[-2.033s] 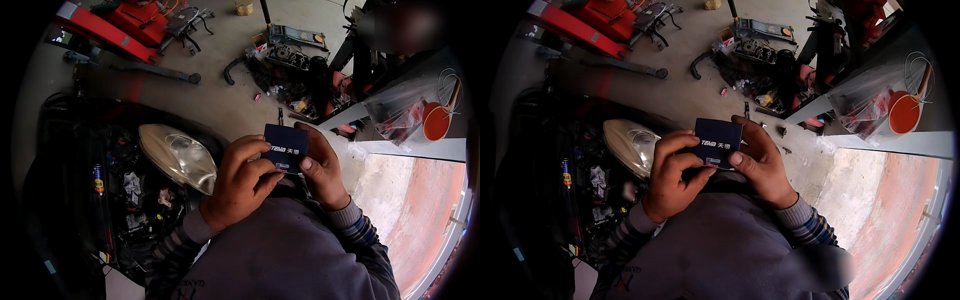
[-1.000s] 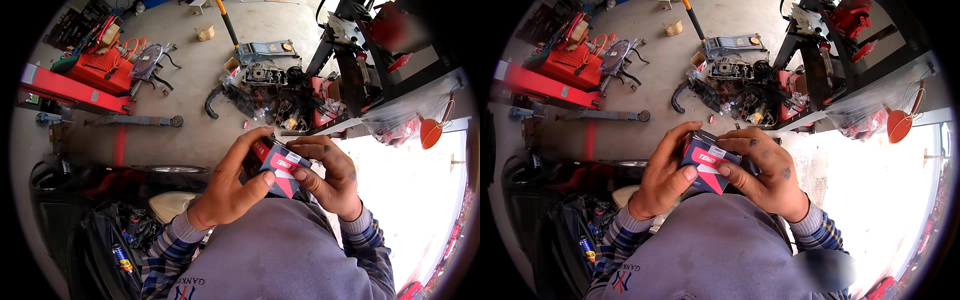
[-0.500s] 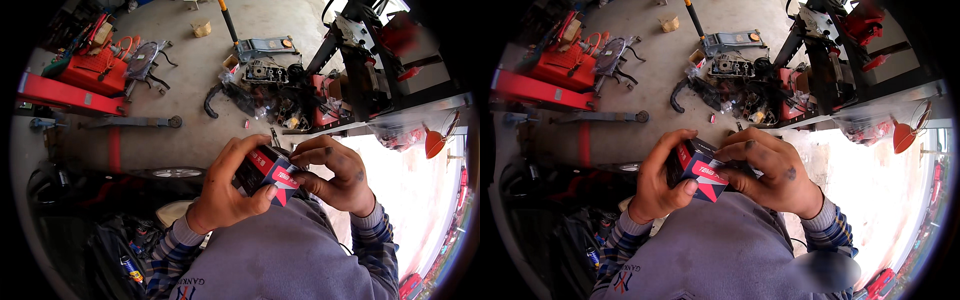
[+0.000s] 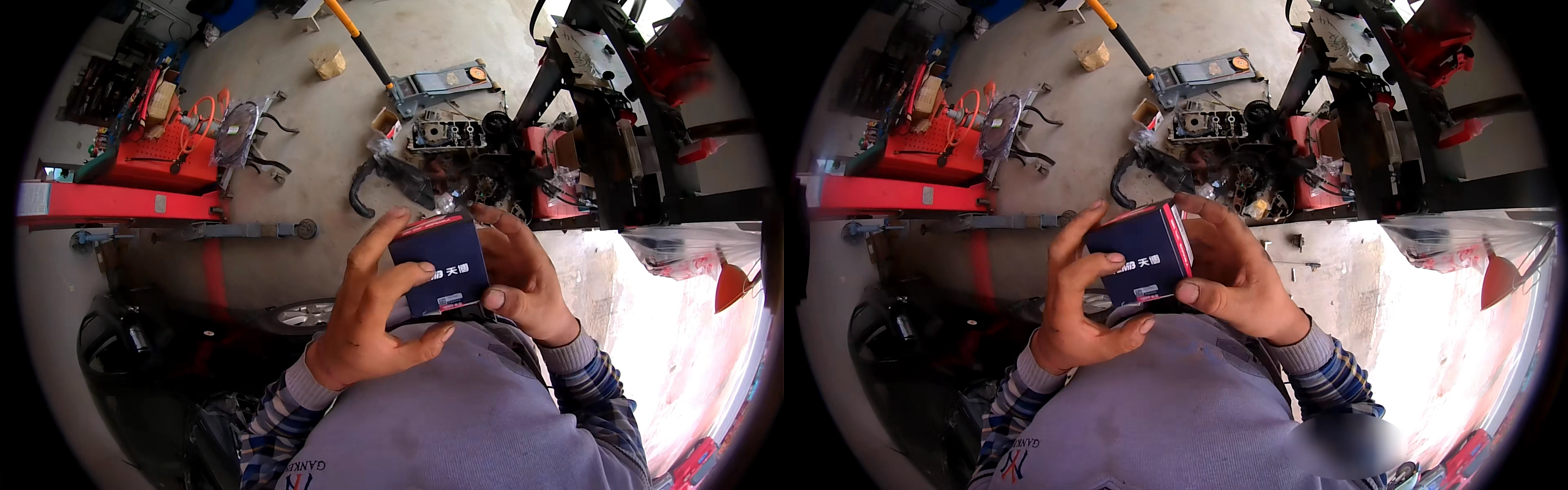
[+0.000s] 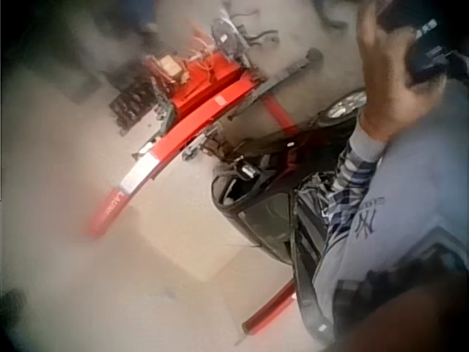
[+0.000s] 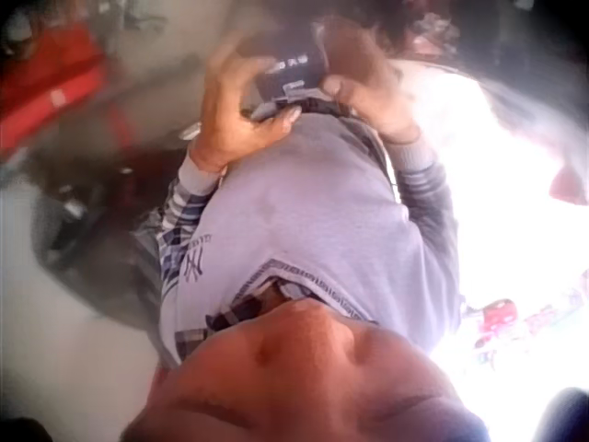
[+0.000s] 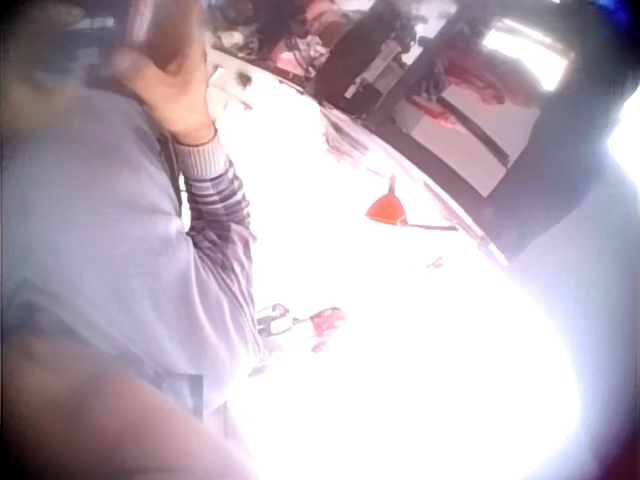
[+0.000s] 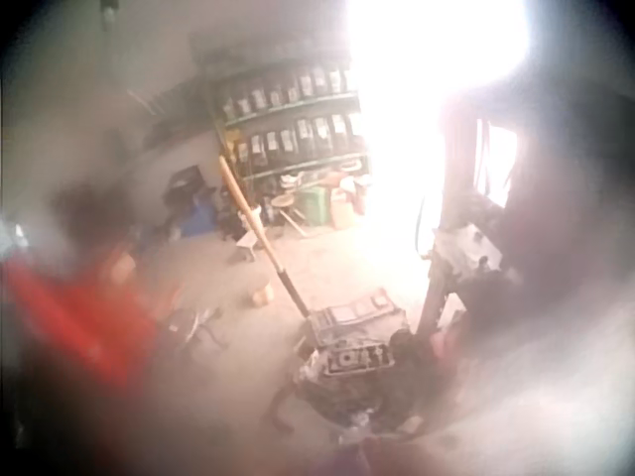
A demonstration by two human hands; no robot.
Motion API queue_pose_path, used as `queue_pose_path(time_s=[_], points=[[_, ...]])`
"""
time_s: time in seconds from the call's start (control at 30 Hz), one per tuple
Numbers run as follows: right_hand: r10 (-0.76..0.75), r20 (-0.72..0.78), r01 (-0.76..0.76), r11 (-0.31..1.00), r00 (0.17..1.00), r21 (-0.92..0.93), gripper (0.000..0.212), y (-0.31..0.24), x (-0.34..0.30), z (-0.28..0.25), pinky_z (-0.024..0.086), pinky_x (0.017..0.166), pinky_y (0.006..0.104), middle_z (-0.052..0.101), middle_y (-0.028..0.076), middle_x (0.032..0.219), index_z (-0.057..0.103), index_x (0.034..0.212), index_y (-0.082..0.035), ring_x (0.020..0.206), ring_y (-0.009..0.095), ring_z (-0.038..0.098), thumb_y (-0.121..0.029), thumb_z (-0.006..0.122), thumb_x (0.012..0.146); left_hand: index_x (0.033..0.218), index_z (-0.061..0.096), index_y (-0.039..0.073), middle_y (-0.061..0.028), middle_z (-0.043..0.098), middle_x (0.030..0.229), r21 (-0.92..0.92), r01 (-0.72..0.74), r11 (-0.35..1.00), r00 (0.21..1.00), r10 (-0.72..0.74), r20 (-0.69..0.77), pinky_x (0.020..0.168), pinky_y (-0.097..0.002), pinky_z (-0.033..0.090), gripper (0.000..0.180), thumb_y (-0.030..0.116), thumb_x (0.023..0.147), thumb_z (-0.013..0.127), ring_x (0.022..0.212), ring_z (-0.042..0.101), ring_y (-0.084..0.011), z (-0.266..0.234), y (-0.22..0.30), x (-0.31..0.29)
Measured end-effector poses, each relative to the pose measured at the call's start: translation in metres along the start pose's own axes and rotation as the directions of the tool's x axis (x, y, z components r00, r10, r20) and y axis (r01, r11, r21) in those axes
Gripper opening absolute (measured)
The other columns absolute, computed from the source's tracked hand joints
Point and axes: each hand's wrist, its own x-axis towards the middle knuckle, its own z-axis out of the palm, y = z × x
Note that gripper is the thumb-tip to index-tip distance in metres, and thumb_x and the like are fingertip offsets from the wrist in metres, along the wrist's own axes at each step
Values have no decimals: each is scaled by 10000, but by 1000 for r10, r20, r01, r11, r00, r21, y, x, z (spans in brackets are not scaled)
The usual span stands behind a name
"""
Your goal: The person opens a small box containing a new headlight bulb and removes the bulb. They then hold the new bulb alongside an old bulb, comparing them. Finally, the person uses a pair of tweezers to manipulate a small component on the new bulb.
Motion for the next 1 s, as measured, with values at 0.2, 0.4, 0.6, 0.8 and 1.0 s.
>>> queue_pose_path(time_s=[0.2, 0.4, 0.6, 0.8, 1.0], points=[[-82, -149, 92, 994, 985, 58, 892, 6, 39, -22, 452, 1067, 418, 510, 213, 1388, 232, 1498, 3, 1249, 272, 559, -196, 810, 848, 1056, 684, 99, -210, 523, 1363, 370, -66, 927, 997, 79, -20, 1035, -497, 456, 354, 67, 734, 828, 1298, 492, -430, 10, -15, 50], [-192, -235, 220, 970, 953, 102, 923, 9, 70, -17, 466, 1049, 401, 538, 194, 1315, 220, 1499, -14, 1230, 259, 556, -189, 831, 830, 1029, 687, 97, -212, 518, 1365, 381, -100, 919, 995, 94, 35, 1059, -498, 437, 287, 43, 773, 807, 1314, 482, -440, -1, -28, 84], [-255, -356, 267, 963, 899, -14, 930, 7, 92, -2, 473, 1040, 391, 545, 189, 1292, 223, 1495, -5, 1195, 242, 569, -160, 843, 820, 1034, 709, 98, -190, 570, 1328, 359, -266, 895, 963, 234, 130, 1023, -480, 496, 287, 12, 765, 764, 1281, 522, -438, -25, -60, 111], [-390, -398, 373, 920, 830, -124, 954, 3, 100, 5, 464, 1058, 412, 516, 195, 1327, 211, 1511, -26, 1243, 262, 545, -158, 845, 810, 1046, 675, 67, -204, 553, 1328, 253, -332, 909, 943, 314, 109, 1042, -474, 478, 310, 11, 765, 794, 1279, 529, -427, -30, -69, 126], [-449, -505, 484, 872, 737, -71, 1036, 6, 101, 10, 425, 1097, 444, 491, 197, 1362, 152, 1553, -43, 1312, 289, 498, -149, 853, 798, 1310, 492, 4, -167, 560, 1256, -86, 5, 996, 999, -9, -41, 972, -414, 524, 595, 30, 799, 796, 1167, 603, -308, -11, -67, 123]])
